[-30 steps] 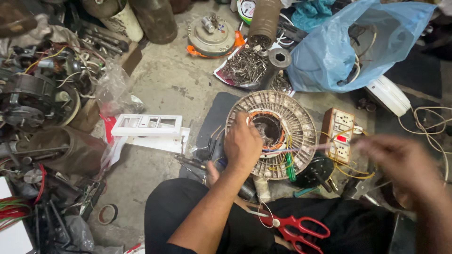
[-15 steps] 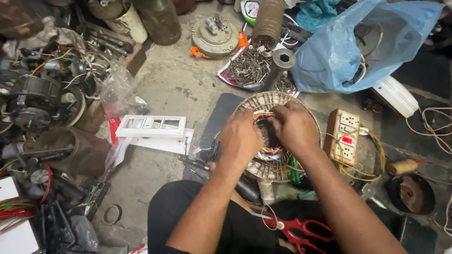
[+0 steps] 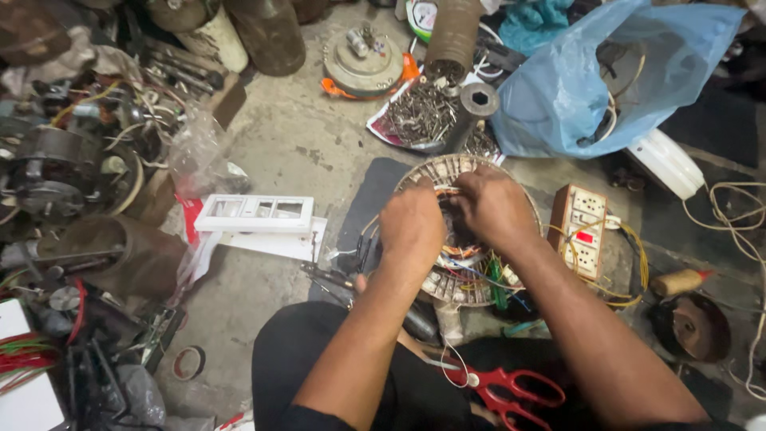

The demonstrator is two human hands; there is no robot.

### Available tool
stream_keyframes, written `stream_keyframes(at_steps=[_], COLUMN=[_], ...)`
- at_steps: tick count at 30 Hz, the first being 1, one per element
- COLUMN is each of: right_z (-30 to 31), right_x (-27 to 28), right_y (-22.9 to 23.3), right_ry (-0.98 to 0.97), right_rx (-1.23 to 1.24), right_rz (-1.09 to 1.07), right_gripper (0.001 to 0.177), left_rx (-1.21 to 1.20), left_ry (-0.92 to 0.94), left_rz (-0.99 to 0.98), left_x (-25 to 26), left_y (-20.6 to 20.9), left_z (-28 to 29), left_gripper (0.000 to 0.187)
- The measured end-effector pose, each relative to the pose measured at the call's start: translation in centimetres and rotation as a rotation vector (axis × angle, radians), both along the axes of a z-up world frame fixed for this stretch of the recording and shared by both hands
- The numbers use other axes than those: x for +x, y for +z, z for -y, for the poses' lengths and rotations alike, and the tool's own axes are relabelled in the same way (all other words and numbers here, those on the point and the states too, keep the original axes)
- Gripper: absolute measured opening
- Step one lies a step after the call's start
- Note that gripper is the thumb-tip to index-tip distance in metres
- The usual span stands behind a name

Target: The person is repairing an electric motor by hand. They use shears to cut wires, apply a substance from a bottle to the rotor, and assemble the rotor into the stator. The person also handles a black circular component and connects wires.

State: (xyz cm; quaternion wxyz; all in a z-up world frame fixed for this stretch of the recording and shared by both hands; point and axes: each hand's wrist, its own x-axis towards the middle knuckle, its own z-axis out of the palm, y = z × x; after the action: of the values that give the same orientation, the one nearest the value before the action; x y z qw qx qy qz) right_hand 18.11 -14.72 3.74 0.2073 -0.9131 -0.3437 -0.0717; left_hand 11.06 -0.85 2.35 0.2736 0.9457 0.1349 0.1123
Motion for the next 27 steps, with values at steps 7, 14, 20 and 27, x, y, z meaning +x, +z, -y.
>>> stream_keyframes(at_steps=[7,14,20,27], right_z=[1.4,2.3,1.6,1.9], right_x=[-0.3,0.6,2.3,1.8], right_y=[0.9,-0.3,-1.4,-1.4], right_ry=[-0.26,-0.14,-0.088,-0.114], right_rx=[-0.024,0.056,0.018,0.158], right_rz=[-0.156,0.004,0.041,-0.022], right_gripper=[0.024,0.031,0.017,0.021], left_rx=[0.082,0.046,-0.061,-0.071], left_ry=[-0.174,-0.138,-0.123,-0.118], left_rz=[0.115,0.194,0.216,0.278], left_x=[3.0,3.5,4.1,3.6], left_y=[1.0,1.0,-1.6,-1.7], left_z=[-0.2,0.2,0.1,0.2], left_gripper=[0.008,0.037,0.023,0.018])
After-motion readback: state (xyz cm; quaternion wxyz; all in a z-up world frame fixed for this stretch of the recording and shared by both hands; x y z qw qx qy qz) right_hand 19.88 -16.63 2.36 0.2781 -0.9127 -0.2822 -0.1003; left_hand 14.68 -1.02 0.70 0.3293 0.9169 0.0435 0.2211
